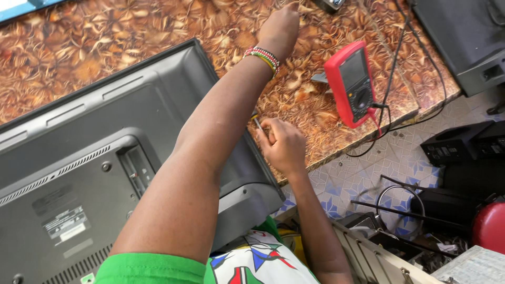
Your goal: The person uses a screwdriver to remove screws from the back cover of a television, then detaches the cover to reveal the internal circuit board. They proceed to unscrew and remove a metal bracket from the board and disconnect several ribbon cables and wires.
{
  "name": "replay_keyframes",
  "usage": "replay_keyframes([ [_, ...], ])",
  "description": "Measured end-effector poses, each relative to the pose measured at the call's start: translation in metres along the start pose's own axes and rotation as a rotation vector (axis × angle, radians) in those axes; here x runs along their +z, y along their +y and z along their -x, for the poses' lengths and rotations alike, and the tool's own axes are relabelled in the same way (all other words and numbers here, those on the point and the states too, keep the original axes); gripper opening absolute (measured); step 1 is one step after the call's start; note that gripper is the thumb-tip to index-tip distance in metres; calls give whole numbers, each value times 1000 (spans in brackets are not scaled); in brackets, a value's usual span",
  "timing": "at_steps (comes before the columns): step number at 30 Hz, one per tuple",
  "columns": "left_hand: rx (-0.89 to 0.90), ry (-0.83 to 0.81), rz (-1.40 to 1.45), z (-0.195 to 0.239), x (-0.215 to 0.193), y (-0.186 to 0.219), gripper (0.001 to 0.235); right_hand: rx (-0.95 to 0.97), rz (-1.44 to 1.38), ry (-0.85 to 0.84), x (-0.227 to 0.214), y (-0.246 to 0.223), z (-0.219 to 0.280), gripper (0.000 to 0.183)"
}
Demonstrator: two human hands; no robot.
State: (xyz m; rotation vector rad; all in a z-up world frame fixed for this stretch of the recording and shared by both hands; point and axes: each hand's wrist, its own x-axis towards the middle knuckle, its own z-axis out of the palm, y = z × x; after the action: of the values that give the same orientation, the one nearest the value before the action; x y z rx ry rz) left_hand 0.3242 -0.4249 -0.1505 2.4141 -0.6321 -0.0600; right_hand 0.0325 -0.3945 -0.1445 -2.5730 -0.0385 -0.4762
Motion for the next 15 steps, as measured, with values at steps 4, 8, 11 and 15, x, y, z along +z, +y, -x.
replay_keyframes([
  [4,19,-120,-227,0,-1,5,28,-7,-41,-9,2,4,-2,11],
  [8,12,-183,-250,12,-12,7,31,-10,-40,-8,3,4,-1,11],
  [11,52,-115,-221,4,3,-7,30,-5,-38,-12,3,6,0,10],
  [15,126,-68,-353,1,4,-21,17,6,-55,-22,1,4,-1,11],
])
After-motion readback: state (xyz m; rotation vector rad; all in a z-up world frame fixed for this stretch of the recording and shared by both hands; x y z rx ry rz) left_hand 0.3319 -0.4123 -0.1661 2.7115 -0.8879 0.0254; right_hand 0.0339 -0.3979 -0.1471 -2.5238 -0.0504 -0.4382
